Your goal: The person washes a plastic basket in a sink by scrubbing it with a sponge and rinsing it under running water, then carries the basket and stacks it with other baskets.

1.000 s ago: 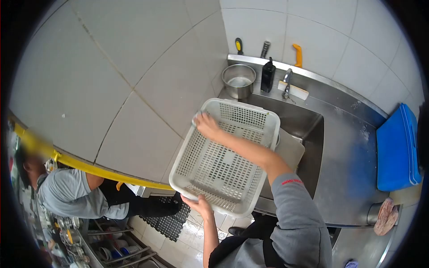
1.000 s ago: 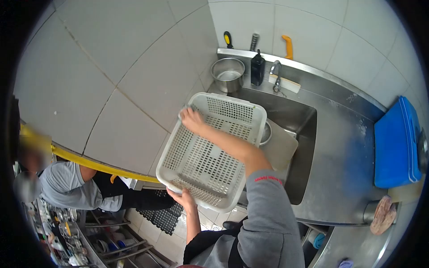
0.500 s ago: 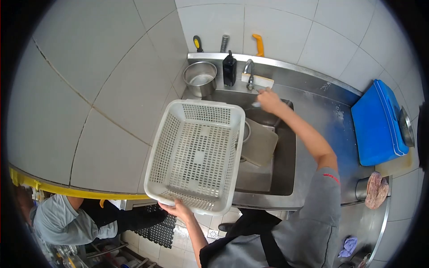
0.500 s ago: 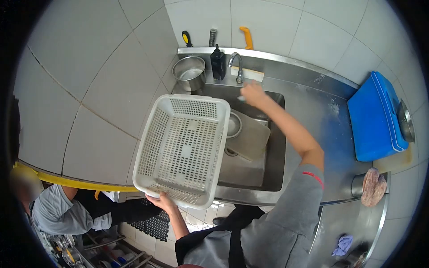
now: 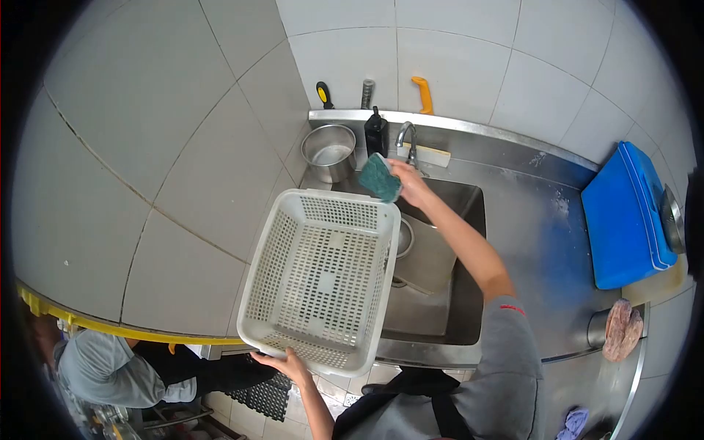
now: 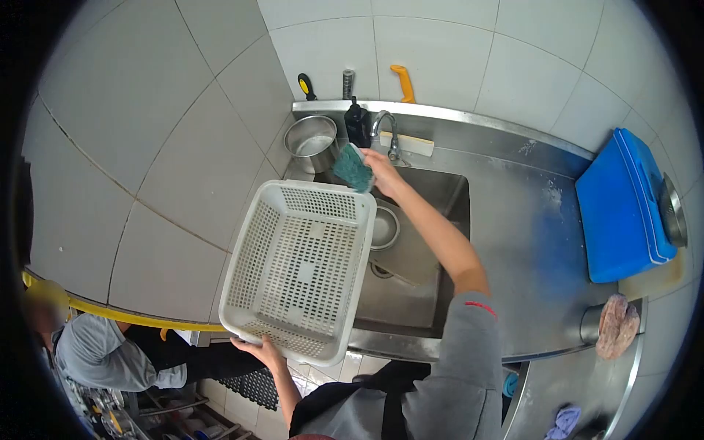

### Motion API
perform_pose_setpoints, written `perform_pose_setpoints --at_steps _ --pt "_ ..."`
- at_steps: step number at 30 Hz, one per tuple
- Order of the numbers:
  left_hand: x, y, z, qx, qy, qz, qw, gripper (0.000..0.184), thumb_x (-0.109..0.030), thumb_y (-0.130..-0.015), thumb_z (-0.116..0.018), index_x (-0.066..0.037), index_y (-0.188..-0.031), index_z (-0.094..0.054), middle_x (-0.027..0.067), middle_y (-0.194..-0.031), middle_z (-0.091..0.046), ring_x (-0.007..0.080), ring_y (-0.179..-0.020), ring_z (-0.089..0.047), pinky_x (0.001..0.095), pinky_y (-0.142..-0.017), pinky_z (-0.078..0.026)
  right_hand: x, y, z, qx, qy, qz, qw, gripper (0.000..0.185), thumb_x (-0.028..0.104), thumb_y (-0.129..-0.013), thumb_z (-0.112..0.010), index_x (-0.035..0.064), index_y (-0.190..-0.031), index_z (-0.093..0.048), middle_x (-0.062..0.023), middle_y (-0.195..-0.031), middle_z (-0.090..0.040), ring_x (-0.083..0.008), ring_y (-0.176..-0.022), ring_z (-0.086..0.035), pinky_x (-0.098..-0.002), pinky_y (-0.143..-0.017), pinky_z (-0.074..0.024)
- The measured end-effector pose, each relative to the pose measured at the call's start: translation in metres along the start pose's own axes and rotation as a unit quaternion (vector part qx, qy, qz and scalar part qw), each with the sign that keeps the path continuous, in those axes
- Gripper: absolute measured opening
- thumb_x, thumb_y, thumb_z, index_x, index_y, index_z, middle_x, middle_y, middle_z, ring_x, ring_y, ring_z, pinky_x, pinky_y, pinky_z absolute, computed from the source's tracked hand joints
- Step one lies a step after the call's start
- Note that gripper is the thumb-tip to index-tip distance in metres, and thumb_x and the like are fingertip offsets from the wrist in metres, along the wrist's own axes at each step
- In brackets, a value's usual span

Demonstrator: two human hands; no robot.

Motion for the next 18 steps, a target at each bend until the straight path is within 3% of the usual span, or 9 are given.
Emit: perform_pose_setpoints --at_steps 2,5,6,7,10,13,14,16,18 --pt "-0.011 0.001 0.006 -0.007 -0.136 -0.044 0.990 0.095 0.006 -0.063 -0.056 -0.004 -0.141 -0.003 0.0268 -0.145 0.001 0.0422 -0.134 -0.004 0.0476 -0.109 -0.009 -0.015 -0.020 -0.010 -0.015 -0.142 -0.048 0.989 0.037 0.014 -0.082 -0.043 0.0123 -0.118 -0.051 -0.0073 -0.108 -0.058 -0.0229 -0.098 -0.058 -0.0416 -0.081 -0.0480" --pt "-0.031 -0.003 0.016 0.025 -0.235 -0.113 0.965 0.098 0.002 -0.060 -0.063 -0.005 -0.142 -0.009 0.0257 -0.145 0.002 0.0445 -0.133 -0.003 0.0539 -0.106 -0.008 -0.031 -0.044 -0.011 -0.010 -0.273 -0.068 0.959 0.042 0.019 -0.084 -0.033 0.0145 -0.124 -0.044 -0.0091 -0.115 -0.054 -0.0262 -0.103 -0.056 -0.0503 -0.084 -0.0451" --pt "-0.035 -0.004 0.017 0.041 -0.298 -0.099 0.948 0.100 -0.002 -0.058 -0.069 -0.011 -0.142 -0.016 0.0239 -0.146 0.003 0.0467 -0.133 -0.001 0.0603 -0.103 -0.007 -0.033 -0.048 -0.011 -0.012 -0.301 -0.066 0.951 0.042 0.020 -0.084 -0.032 0.0149 -0.124 -0.044 -0.0096 -0.117 -0.053 -0.0270 -0.104 -0.055 -0.0515 -0.085 -0.0444" --pt "-0.041 -0.003 0.019 0.078 -0.358 -0.093 0.926 0.096 -0.006 -0.059 -0.071 -0.015 -0.141 -0.022 0.0222 -0.147 0.001 0.0462 -0.133 0.000 0.0636 -0.100 -0.006 -0.035 -0.052 -0.010 -0.014 -0.329 -0.065 0.942 0.042 0.020 -0.084 -0.031 0.0152 -0.124 -0.044 -0.0102 -0.118 -0.053 -0.0279 -0.106 -0.054 -0.0527 -0.085 -0.0438" --pt "-0.071 -0.011 0.022 0.192 -0.467 -0.192 0.841 0.072 -0.017 -0.063 -0.072 -0.009 -0.128 -0.043 0.0228 -0.146 -0.008 0.0452 -0.134 0.001 0.0642 -0.100 -0.005 -0.034 -0.061 -0.004 -0.004 -0.370 -0.043 0.928 0.042 0.022 -0.086 -0.030 0.0171 -0.125 -0.043 -0.0109 -0.120 -0.052 -0.0291 -0.108 -0.053 -0.0538 -0.086 -0.0423" --pt "-0.085 -0.032 0.013 0.246 -0.490 -0.256 0.796 0.061 -0.024 -0.068 -0.071 -0.008 -0.123 -0.050 0.0216 -0.146 -0.011 0.0443 -0.134 -0.001 0.0633 -0.101 -0.008 -0.034 -0.074 -0.001 -0.006 -0.406 -0.037 0.913 0.038 0.027 -0.088 -0.030 0.0168 -0.120 -0.048 -0.0105 -0.118 -0.054 -0.0285 -0.106 -0.054 -0.0531 -0.085 -0.0425" --pt "-0.101 -0.039 0.003 0.266 -0.505 -0.257 0.780 0.057 -0.026 -0.071 -0.070 -0.004 -0.120 -0.051 0.0211 -0.144 -0.018 0.0437 -0.134 -0.005 0.0625 -0.101 -0.011 -0.034 -0.074 -0.001 -0.010 -0.409 -0.032 0.912 0.038 0.028 -0.088 -0.029 0.0164 -0.119 -0.049 -0.0101 -0.117 -0.055 -0.0279 -0.105 -0.055 -0.0525 -0.085 -0.0427" --pt "-0.169 -0.061 -0.055 0.332 -0.446 -0.377 0.741 0.054 -0.023 -0.073 -0.068 -0.004 -0.120 -0.051 0.0177 -0.141 -0.027 0.0417 -0.133 -0.012 0.0613 -0.102 -0.015 -0.024 -0.075 -0.005 -0.019 -0.413 -0.009 0.910 0.038 0.036 -0.091 -0.030 0.0149 -0.114 -0.052 -0.0078 -0.115 -0.057 -0.0254 -0.101 -0.056 -0.0496 -0.083 -0.0438" --pt "-0.233 -0.064 -0.119 0.334 -0.366 -0.500 0.711 0.048 -0.016 -0.076 -0.065 -0.004 -0.119 -0.051 0.0133 -0.139 -0.034 0.0378 -0.133 -0.018 0.0604 -0.101 -0.018 -0.024 -0.078 -0.005 -0.023 -0.414 0.010 0.910 0.040 0.040 -0.092 -0.030 0.0161 -0.114 -0.052 -0.0063 -0.114 -0.057 -0.0251 -0.102 -0.056 -0.0494 -0.084 -0.0433"
Point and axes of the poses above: each hand's wrist, its own y-axis away from the middle knuckle, its own z-axis out of the back of the hand, x = y × z, the point moved 2 cm from there along -y, towards the middle knuckle
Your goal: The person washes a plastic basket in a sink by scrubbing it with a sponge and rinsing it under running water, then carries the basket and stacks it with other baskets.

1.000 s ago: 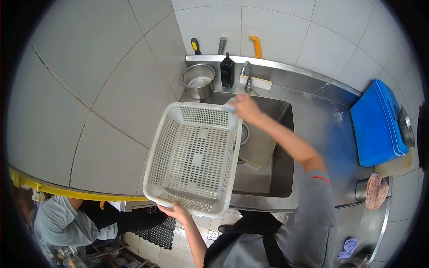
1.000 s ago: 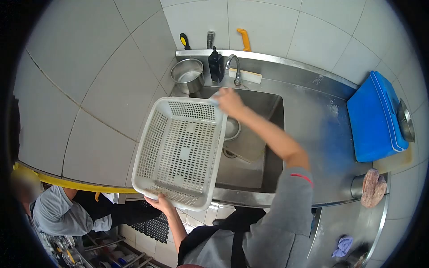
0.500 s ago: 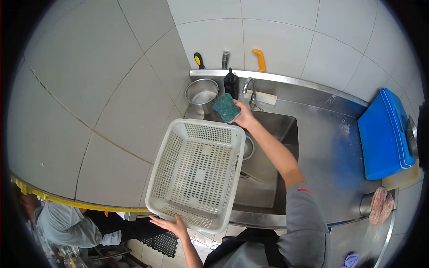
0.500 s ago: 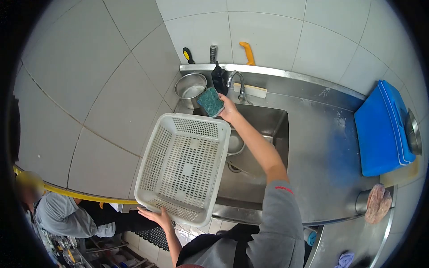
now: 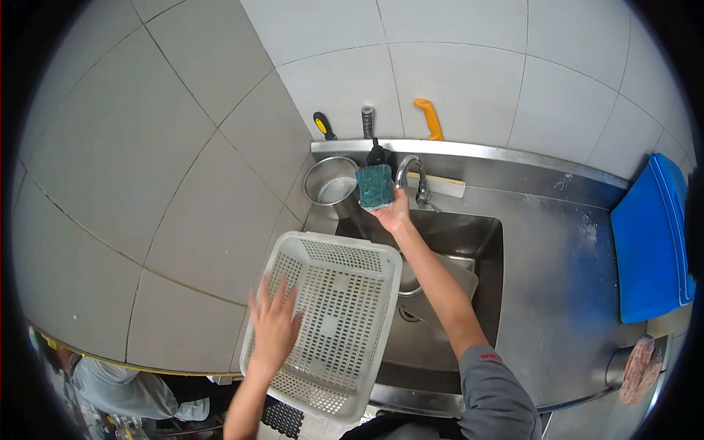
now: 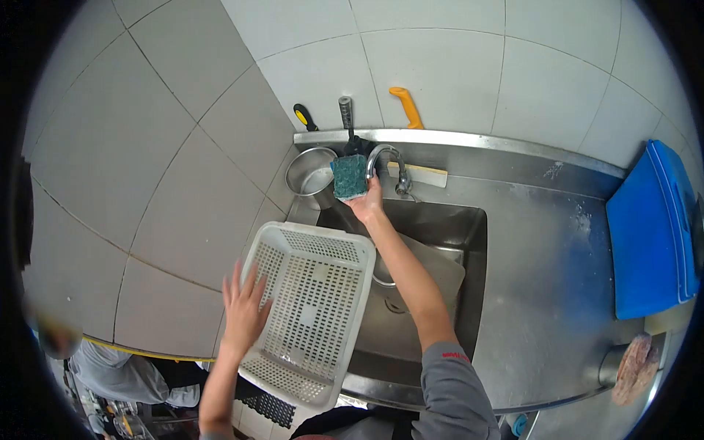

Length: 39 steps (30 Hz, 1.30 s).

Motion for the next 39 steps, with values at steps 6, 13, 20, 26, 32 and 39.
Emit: perform_pose_setpoints --at_steps 6,13,20,26,32,39 --pt "-0.036 -0.263 -0.048 -0.148 -0.005 -0.200 0.968 0.058 0.007 -0.073 -0.046 -0.005 -0.130 -0.039 0.0098 -0.137 -0.037 0.0270 -0.130 -0.030 0.0490 -0.102 -0.028 0.008 -0.033 0.006 0.007 0.014 0.064 0.998 0.038 0.041 -0.095 -0.026 0.0204 -0.122 -0.044 -0.0048 -0.122 -0.052 -0.0265 -0.110 -0.051 -0.0521 -0.088 -0.0406" --pt "-0.055 -0.376 -0.086 -0.007 -0.061 -0.160 0.985 0.050 0.000 -0.077 -0.047 -0.015 -0.124 -0.047 0.0010 -0.134 -0.044 0.0234 -0.129 -0.034 0.0552 -0.100 -0.029 0.023 -0.051 0.013 0.053 -0.013 0.070 0.996 0.047 0.038 -0.087 -0.052 0.0073 -0.122 -0.046 -0.0100 -0.120 -0.053 -0.0280 -0.111 -0.050 -0.0486 -0.094 -0.0389" --pt "-0.047 -0.375 -0.101 0.033 -0.031 -0.118 0.992 0.058 0.003 -0.076 -0.043 -0.020 -0.128 -0.045 -0.0021 -0.136 -0.042 0.0206 -0.130 -0.033 0.0594 -0.104 -0.019 0.021 -0.055 0.004 0.052 -0.018 0.058 0.997 0.045 0.036 -0.090 -0.046 0.0077 -0.125 -0.042 -0.0113 -0.124 -0.050 -0.0303 -0.115 -0.047 -0.0518 -0.098 -0.0350" --pt "-0.045 -0.369 -0.109 0.012 -0.019 -0.119 0.993 0.061 0.003 -0.076 -0.043 -0.022 -0.132 -0.040 -0.0030 -0.138 -0.039 0.0214 -0.130 -0.033 0.0622 -0.103 -0.015 0.020 -0.057 0.006 0.062 -0.009 0.059 0.996 0.045 0.036 -0.090 -0.046 0.0075 -0.124 -0.042 -0.0112 -0.123 -0.050 -0.0302 -0.115 -0.047 -0.0522 -0.097 -0.0357" --pt "-0.047 -0.358 -0.107 0.037 -0.102 -0.128 0.986 0.072 0.000 -0.076 -0.046 -0.025 -0.140 -0.023 0.0018 -0.148 -0.019 0.0327 -0.134 -0.018 0.0631 -0.102 -0.014 0.004 -0.026 0.013 0.012 -0.011 -0.006 1.000 0.047 0.039 -0.091 -0.042 0.0045 -0.124 -0.043 -0.0136 -0.124 -0.050 -0.0318 -0.116 -0.047 -0.0536 -0.097 -0.0349" --pt "0.014 -0.155 -0.019 -0.251 0.150 -0.003 0.956 0.078 -0.004 -0.074 -0.055 -0.017 -0.142 -0.019 0.0172 -0.146 -0.015 0.0365 -0.134 -0.015 0.0520 -0.105 -0.018 -0.036 0.079 -0.008 0.049 0.119 -0.239 0.962 0.049 0.032 -0.092 -0.040 -0.0014 -0.127 -0.038 -0.0214 -0.128 -0.045 -0.0380 -0.114 -0.047 -0.0542 -0.092 -0.0405"
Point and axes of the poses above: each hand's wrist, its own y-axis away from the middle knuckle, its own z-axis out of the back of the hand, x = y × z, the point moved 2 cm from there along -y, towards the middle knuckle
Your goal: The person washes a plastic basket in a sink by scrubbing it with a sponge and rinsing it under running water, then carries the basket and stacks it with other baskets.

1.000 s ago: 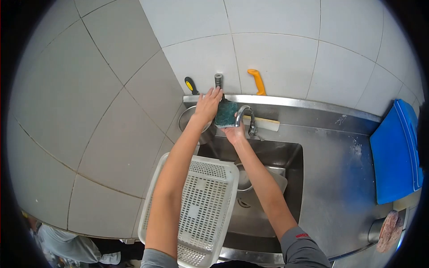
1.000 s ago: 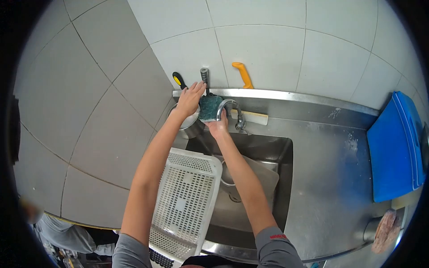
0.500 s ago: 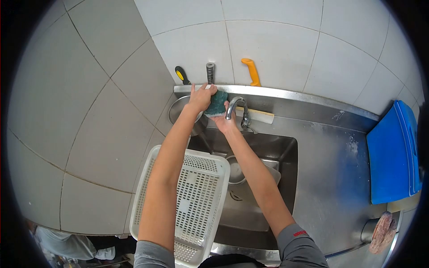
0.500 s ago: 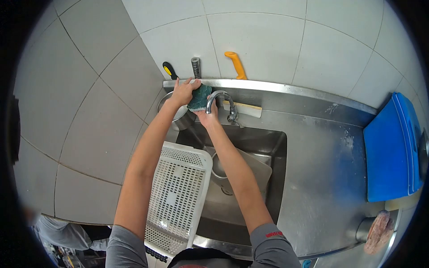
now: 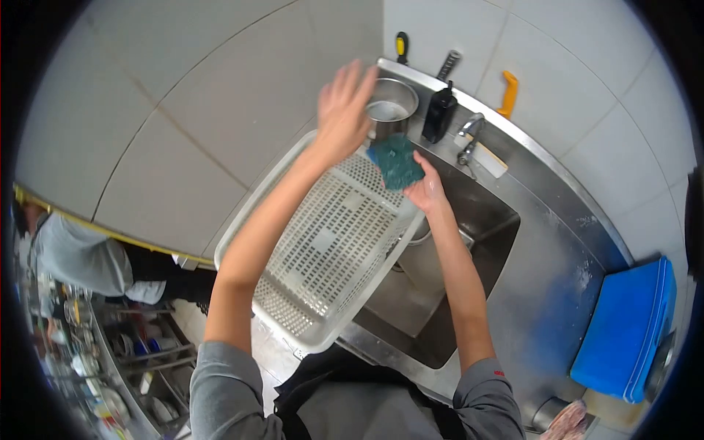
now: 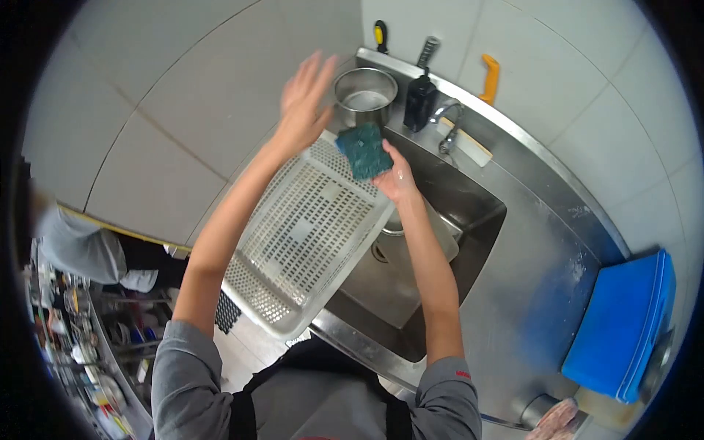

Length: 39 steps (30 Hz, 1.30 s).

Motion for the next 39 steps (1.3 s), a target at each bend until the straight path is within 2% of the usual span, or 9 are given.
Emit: perform_pose_setpoints --at_steps 6,8,13,16,22,24,28,36,39 --pt "0.046 0.302 0.115 -0.197 -0.093 0.354 0.910 0.085 -0.008 -0.072 -0.069 0.003 -0.139 -0.016 0.0244 -0.142 -0.020 0.0352 -0.132 -0.019 0.0411 -0.109 -0.016 -0.053 0.018 -0.018 0.039 0.007 -0.073 0.997 0.048 0.031 -0.091 -0.043 0.0011 -0.129 -0.037 -0.0210 -0.128 -0.045 -0.0363 -0.113 -0.049 -0.0550 -0.092 -0.0409" --pt "0.066 0.382 0.084 -0.242 0.250 0.563 0.750 0.084 -0.007 -0.072 -0.070 0.000 -0.139 -0.019 0.0210 -0.136 -0.030 0.0302 -0.127 -0.029 0.0395 -0.105 -0.023 -0.071 0.017 -0.025 0.008 -0.024 -0.049 0.998 0.049 0.033 -0.091 -0.045 0.0013 -0.128 -0.038 -0.0193 -0.127 -0.046 -0.0334 -0.112 -0.050 -0.0522 -0.092 -0.0411" --pt "0.075 0.381 0.065 -0.314 0.455 0.554 0.623 0.069 0.009 -0.066 -0.049 -0.010 -0.131 -0.034 0.0077 -0.110 -0.051 0.0196 -0.094 -0.052 0.0295 -0.077 -0.046 -0.121 0.026 -0.056 -0.057 -0.057 0.019 0.997 0.044 0.031 -0.089 -0.051 0.0074 -0.125 -0.043 -0.0135 -0.120 -0.051 -0.0293 -0.109 -0.051 -0.0488 -0.091 -0.0414" --pt "0.050 0.343 0.072 -0.314 0.507 0.539 0.595 0.078 0.010 -0.060 -0.045 -0.013 -0.133 -0.029 0.0099 -0.119 -0.044 0.0230 -0.105 -0.045 0.0313 -0.081 -0.045 -0.128 0.029 -0.065 -0.054 -0.061 0.049 0.996 0.044 0.027 -0.087 -0.053 0.0152 -0.128 -0.041 -0.0108 -0.118 -0.052 -0.0271 -0.107 -0.052 -0.0475 -0.089 -0.0425" --pt "-0.041 0.241 0.092 -0.196 0.395 0.316 0.840 0.080 0.012 -0.059 -0.040 -0.005 -0.137 -0.029 0.0122 -0.136 -0.034 0.0241 -0.126 -0.033 0.0321 -0.102 -0.029 -0.084 0.068 -0.095 -0.057 0.027 0.261 0.963 0.053 0.017 -0.086 -0.053 0.0182 -0.135 -0.034 -0.0053 -0.118 -0.053 -0.0209 -0.107 -0.052 -0.0404 -0.086 -0.0442" --pt "-0.070 0.225 0.092 -0.125 0.276 0.245 0.921 0.083 0.009 -0.059 -0.045 -0.005 -0.139 -0.027 0.0099 -0.143 -0.030 0.0299 -0.133 -0.023 0.0404 -0.111 -0.006 -0.071 0.064 -0.083 -0.060 0.073 0.313 0.945 0.054 0.014 -0.085 -0.053 0.0160 -0.136 -0.034 -0.0046 -0.118 -0.053 -0.0191 -0.107 -0.052 -0.0353 -0.088 -0.0434" --pt "-0.103 0.208 0.082 -0.057 0.286 0.246 0.924 0.083 0.009 -0.058 -0.046 -0.010 -0.138 -0.031 0.0093 -0.143 -0.030 0.0309 -0.135 -0.016 0.0463 -0.110 0.003 -0.069 0.083 -0.086 -0.230 0.464 0.472 0.713 0.036 0.005 -0.076 -0.065 0.0065 -0.111 -0.061 -0.0072 -0.106 -0.056 -0.0204 -0.099 -0.054 -0.0270 -0.090 -0.0382" --pt "-0.118 0.186 0.069 -0.030 0.346 0.168 0.923 0.080 0.010 -0.059 -0.044 -0.007 -0.136 -0.033 0.0114 -0.137 -0.039 0.0290 -0.132 -0.027 0.0437 -0.111 0.003 -0.076 0.108 -0.083 -0.218 0.452 0.596 0.627 0.030 0.000 -0.072 -0.065 0.0029 -0.102 -0.062 -0.0119 -0.105 -0.052 -0.0249 -0.099 -0.051 -0.0319 -0.084 -0.0427" --pt "-0.121 0.187 0.080 -0.024 0.373 0.127 0.919 0.077 0.011 -0.060 -0.043 -0.003 -0.135 -0.034 0.0145 -0.135 -0.040 0.0274 -0.133 -0.023 0.0418 -0.110 0.002 -0.038 0.116 -0.049 -0.380 0.449 0.591 0.553 0.036 -0.008 -0.072 -0.059 0.0054 -0.106 -0.061 -0.0121 -0.107 -0.048 -0.0259 -0.100 -0.050 -0.0323 -0.084 -0.0427"
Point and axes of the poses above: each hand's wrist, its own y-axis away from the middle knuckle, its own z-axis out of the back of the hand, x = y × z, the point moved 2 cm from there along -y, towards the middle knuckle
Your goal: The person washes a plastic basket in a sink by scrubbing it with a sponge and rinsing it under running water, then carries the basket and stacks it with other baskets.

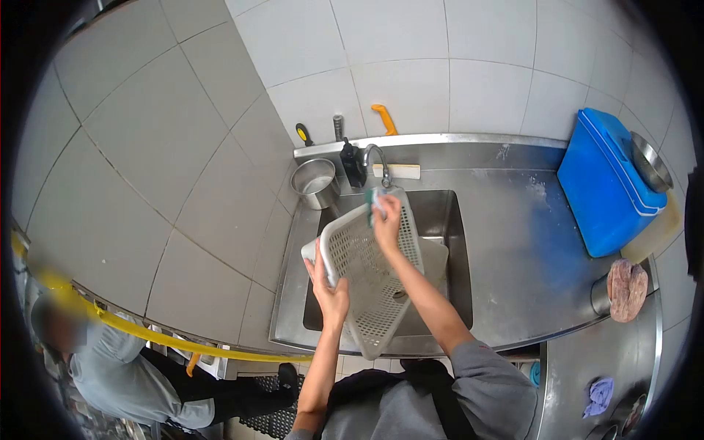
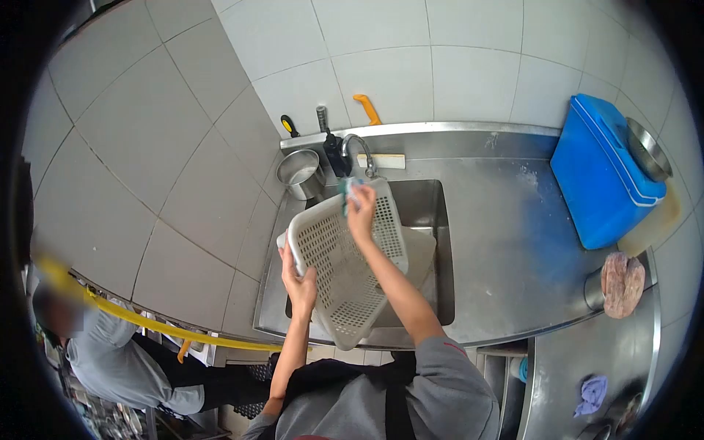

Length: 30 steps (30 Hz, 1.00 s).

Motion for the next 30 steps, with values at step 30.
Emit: perform_pose_setpoints --at_steps 30 --pt "-0.009 0.009 0.067 0.051 -0.143 -0.058 0.987 0.067 0.012 -0.062 -0.045 -0.007 -0.126 -0.043 0.0080 -0.135 -0.042 0.0367 -0.136 -0.011 0.0460 -0.110 -0.012 0.039 -0.002 -0.008 0.308 0.066 -0.009 0.949 0.026 0.006 -0.072 -0.058 0.0080 -0.097 -0.066 -0.0138 -0.104 -0.051 -0.0280 -0.095 -0.052 -0.0378 -0.084 -0.0436"
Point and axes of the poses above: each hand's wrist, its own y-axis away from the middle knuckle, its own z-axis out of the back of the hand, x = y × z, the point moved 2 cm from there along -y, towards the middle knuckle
